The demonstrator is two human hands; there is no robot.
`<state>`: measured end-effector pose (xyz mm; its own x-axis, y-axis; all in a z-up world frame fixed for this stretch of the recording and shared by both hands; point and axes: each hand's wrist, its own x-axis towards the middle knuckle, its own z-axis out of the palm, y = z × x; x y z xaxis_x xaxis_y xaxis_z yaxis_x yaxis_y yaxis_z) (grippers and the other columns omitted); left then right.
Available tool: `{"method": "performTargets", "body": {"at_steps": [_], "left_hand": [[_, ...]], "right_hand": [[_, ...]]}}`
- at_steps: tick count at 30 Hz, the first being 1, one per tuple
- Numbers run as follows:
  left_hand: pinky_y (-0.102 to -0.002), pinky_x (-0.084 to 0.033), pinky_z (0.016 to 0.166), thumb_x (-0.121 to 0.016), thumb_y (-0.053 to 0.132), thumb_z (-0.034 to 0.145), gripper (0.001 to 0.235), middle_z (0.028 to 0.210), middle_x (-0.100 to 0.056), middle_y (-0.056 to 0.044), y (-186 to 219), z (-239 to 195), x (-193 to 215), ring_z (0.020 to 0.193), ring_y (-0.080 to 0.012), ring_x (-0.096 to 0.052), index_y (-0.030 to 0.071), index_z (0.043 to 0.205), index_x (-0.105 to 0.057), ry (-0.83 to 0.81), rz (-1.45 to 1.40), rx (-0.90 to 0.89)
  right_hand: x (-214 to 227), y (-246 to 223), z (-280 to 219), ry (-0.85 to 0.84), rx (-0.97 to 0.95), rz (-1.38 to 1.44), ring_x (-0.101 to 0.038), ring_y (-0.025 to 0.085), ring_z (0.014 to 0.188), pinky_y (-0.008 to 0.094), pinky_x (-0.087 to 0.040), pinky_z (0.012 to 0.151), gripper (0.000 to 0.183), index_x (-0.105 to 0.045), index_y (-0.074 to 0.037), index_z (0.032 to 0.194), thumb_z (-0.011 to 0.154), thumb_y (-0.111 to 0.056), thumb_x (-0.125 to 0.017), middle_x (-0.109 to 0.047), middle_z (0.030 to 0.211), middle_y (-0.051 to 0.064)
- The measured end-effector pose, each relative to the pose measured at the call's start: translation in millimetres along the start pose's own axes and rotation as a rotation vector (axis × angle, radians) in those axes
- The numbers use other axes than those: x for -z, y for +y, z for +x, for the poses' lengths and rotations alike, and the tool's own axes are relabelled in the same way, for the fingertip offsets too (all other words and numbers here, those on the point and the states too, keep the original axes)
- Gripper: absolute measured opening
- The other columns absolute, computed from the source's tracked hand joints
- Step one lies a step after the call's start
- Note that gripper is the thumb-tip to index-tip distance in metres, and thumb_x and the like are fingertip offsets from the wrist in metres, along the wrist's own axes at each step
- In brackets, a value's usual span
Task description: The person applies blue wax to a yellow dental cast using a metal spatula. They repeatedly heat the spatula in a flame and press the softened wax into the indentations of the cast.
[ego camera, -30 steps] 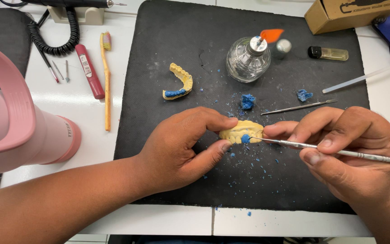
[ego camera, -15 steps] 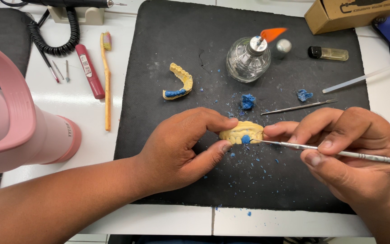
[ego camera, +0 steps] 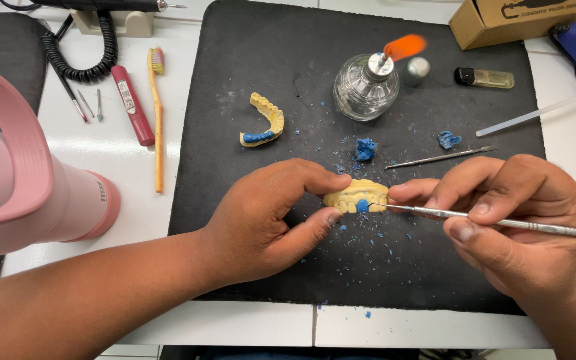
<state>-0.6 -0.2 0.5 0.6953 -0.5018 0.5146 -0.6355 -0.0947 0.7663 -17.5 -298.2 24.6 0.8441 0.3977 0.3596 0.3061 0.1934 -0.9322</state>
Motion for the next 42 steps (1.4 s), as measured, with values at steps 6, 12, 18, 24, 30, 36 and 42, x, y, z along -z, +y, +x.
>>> {"method": "performTargets", "body": {"at_steps": [6, 12, 18, 24, 30, 36, 42], "left_hand": [[-0.029, -0.061, 0.089, -0.072, 0.009, 0.1, 0.029, 0.115, -0.072, -0.013, 0.0, 1.0, 0.2, 0.104, -0.0185, -0.075, 0.001, 0.125, -0.062, -0.003, -0.003, 0.001], [-0.029, -0.06, 0.088, -0.072, 0.009, 0.099, 0.029, 0.115, -0.072, -0.013, 0.0, 0.4, 0.5, 0.103, -0.0188, -0.075, 0.001, 0.125, -0.062, -0.008, 0.001, 0.013], [-0.029, -0.06, 0.088, -0.072, 0.011, 0.1, 0.028, 0.115, -0.072, -0.013, 0.6, 1.1, 1.5, 0.104, -0.0186, -0.075, 0.002, 0.125, -0.063, 0.001, 0.016, 0.015], [-0.024, -0.056, 0.076, -0.064, 0.016, 0.103, 0.028, 0.103, -0.073, -0.006, 0.0, 2.5, 2.9, 0.086, -0.0101, -0.068, 0.003, 0.127, -0.064, 0.002, -0.102, 0.22], [-0.021, -0.054, 0.069, -0.063, 0.017, 0.103, 0.025, 0.095, -0.071, -0.002, -2.4, 4.3, 2.0, 0.076, -0.0037, -0.062, 0.003, 0.122, -0.065, 0.025, -0.219, 0.336], [-0.021, -0.054, 0.066, -0.067, 0.018, 0.1, 0.022, 0.092, -0.072, -0.002, -0.9, 2.6, -0.6, 0.074, -0.0035, -0.062, 0.002, 0.115, -0.067, 0.022, -0.192, 0.365], [-0.021, -0.055, 0.067, -0.068, 0.019, 0.099, 0.023, 0.092, -0.072, -0.002, 5.5, -0.1, -3.6, 0.075, -0.0035, -0.064, 0.002, 0.114, -0.067, -0.009, -0.244, 0.375]], "right_hand": [[3.4, 3.4, -0.6, -0.009, 0.0, 0.025, -0.074, 0.017, 0.102, 0.067, -0.058, 0.113, 0.016, -0.062, -0.009, 0.098, 0.099, 0.007, -0.063, -0.072, 0.094, 0.016], [2.4, 3.1, 1.7, -0.012, -0.001, 0.02, -0.075, 0.022, 0.105, 0.066, -0.059, 0.112, 0.016, -0.062, -0.008, 0.099, 0.099, 0.008, -0.063, -0.072, 0.097, 0.018], [3.8, 0.4, 7.9, 0.012, -0.006, 0.097, -0.071, 0.039, 0.118, 0.064, -0.061, 0.109, 0.014, -0.058, -0.008, 0.107, 0.1, 0.004, -0.061, -0.071, 0.105, 0.02], [10.1, 7.0, 16.6, 0.151, 0.04, -0.017, -0.071, 0.037, 0.116, 0.055, -0.065, 0.102, 0.008, -0.054, -0.005, 0.109, 0.11, 0.002, -0.057, -0.069, 0.11, 0.019], [6.2, 12.8, 25.1, 0.185, 0.002, -0.218, -0.074, 0.032, 0.109, 0.047, -0.068, 0.094, 0.008, -0.05, -0.004, 0.11, 0.106, -0.001, -0.056, -0.07, 0.112, 0.021], [-8.1, 8.7, 17.3, 0.093, 0.017, -0.507, -0.076, 0.023, 0.101, 0.034, -0.067, 0.091, 0.027, -0.06, 0.004, 0.118, 0.104, -0.019, -0.055, -0.073, 0.109, 0.019], [-21.6, 11.2, 4.8, 0.032, -0.083, -0.53, -0.077, 0.019, 0.1, 0.029, -0.067, 0.088, 0.024, -0.065, 0.002, 0.11, 0.09, -0.01, -0.072, -0.077, 0.113, 0.016]]}}
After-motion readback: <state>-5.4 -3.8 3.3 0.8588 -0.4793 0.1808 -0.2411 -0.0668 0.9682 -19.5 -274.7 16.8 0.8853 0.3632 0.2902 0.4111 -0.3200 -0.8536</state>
